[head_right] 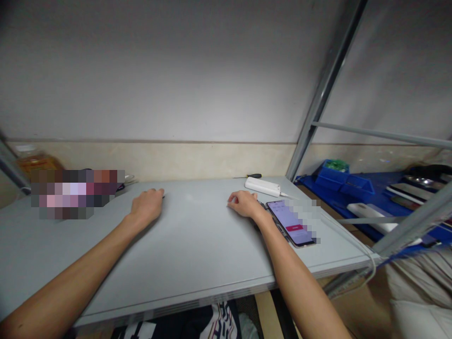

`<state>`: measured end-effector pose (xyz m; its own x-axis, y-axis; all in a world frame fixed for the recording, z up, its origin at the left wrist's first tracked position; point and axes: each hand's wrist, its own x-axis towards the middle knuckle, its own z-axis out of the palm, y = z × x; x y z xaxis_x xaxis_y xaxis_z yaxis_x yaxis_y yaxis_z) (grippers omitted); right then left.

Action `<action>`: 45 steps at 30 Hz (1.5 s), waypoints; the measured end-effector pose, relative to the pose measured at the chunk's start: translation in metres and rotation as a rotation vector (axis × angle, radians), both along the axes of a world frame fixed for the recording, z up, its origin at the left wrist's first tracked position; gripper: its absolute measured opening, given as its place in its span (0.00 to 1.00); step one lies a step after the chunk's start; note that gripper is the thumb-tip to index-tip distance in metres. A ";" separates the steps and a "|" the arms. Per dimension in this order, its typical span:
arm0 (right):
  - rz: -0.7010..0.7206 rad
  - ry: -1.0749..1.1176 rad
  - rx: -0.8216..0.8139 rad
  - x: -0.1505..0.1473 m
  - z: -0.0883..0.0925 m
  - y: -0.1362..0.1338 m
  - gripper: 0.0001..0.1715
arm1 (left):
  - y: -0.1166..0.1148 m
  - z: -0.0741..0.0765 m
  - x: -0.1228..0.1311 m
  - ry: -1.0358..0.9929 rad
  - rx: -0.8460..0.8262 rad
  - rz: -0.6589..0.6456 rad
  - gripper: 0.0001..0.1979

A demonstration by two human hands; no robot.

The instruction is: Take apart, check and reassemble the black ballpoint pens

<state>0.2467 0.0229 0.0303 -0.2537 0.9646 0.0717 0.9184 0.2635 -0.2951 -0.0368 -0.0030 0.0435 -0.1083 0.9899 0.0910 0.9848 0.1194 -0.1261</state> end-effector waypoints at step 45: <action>0.434 0.463 0.244 -0.043 -0.001 -0.020 0.09 | -0.011 -0.026 0.052 -1.051 0.155 -0.729 0.09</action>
<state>0.2040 0.0034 0.0293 -0.5047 0.7248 0.4690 0.5077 0.6886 -0.5178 0.0150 -0.0136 0.0178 0.3607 0.8371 0.4112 0.4462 -0.5420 0.7121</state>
